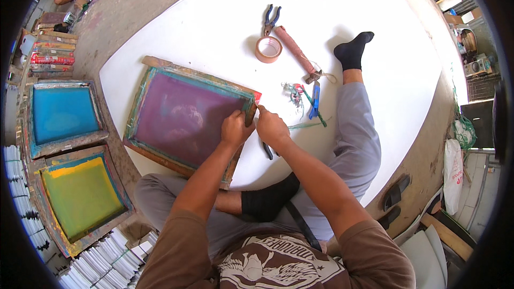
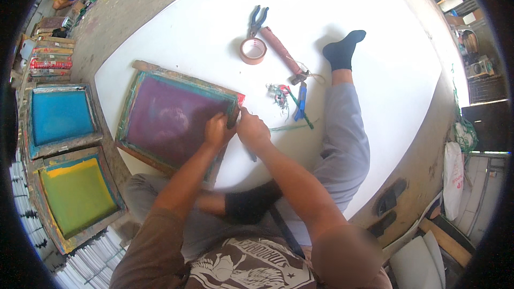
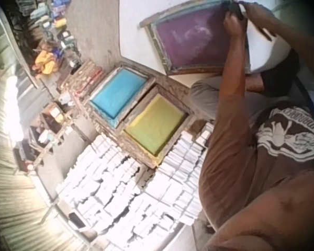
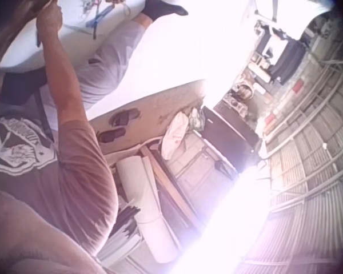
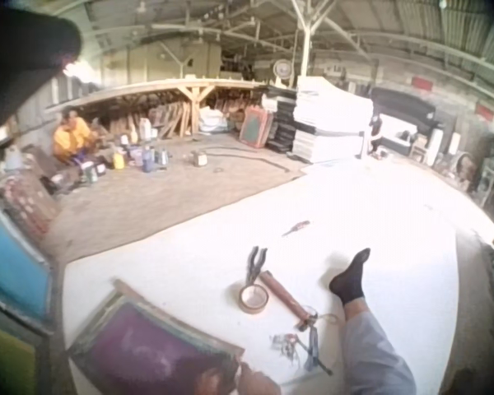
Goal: The person sits on the floor and uses a screwdriver to tighten screws along the edge of a purple screen printing frame. They adjust the frame's position and continue working on the corner joints with the screwdriver.
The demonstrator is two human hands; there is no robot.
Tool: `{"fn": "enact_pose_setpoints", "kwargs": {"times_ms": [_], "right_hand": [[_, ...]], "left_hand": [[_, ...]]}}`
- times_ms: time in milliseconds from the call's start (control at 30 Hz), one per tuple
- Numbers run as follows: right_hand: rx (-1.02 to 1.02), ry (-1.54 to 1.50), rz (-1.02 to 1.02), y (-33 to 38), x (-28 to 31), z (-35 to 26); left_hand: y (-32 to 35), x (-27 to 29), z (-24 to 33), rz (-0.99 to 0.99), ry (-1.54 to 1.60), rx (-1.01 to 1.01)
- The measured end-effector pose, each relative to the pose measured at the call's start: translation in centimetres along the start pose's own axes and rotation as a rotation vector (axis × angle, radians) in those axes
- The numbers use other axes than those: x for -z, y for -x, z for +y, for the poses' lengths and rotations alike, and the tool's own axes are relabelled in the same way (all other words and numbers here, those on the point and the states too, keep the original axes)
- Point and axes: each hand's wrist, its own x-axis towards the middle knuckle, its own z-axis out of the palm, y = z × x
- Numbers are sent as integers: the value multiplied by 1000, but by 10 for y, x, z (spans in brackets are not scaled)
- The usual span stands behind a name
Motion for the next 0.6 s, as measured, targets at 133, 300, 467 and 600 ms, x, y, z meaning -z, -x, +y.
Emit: {"fn": "enact_pose_setpoints", "kwargs": {"times_ms": [133,300,467,600], "right_hand": [[46,75,13,-4,-8,12],[62,53,-11,-7,-10,17],[153,-29,66,-9,-22,28],[96,34,63,-1,-12,19]], "left_hand": [[0,3,1,-6,21,11],[2,2,-3,-5,-15,-3],[2,4,-3,-40,-33,47],[2,3,-3,-46,-22,70]]}}
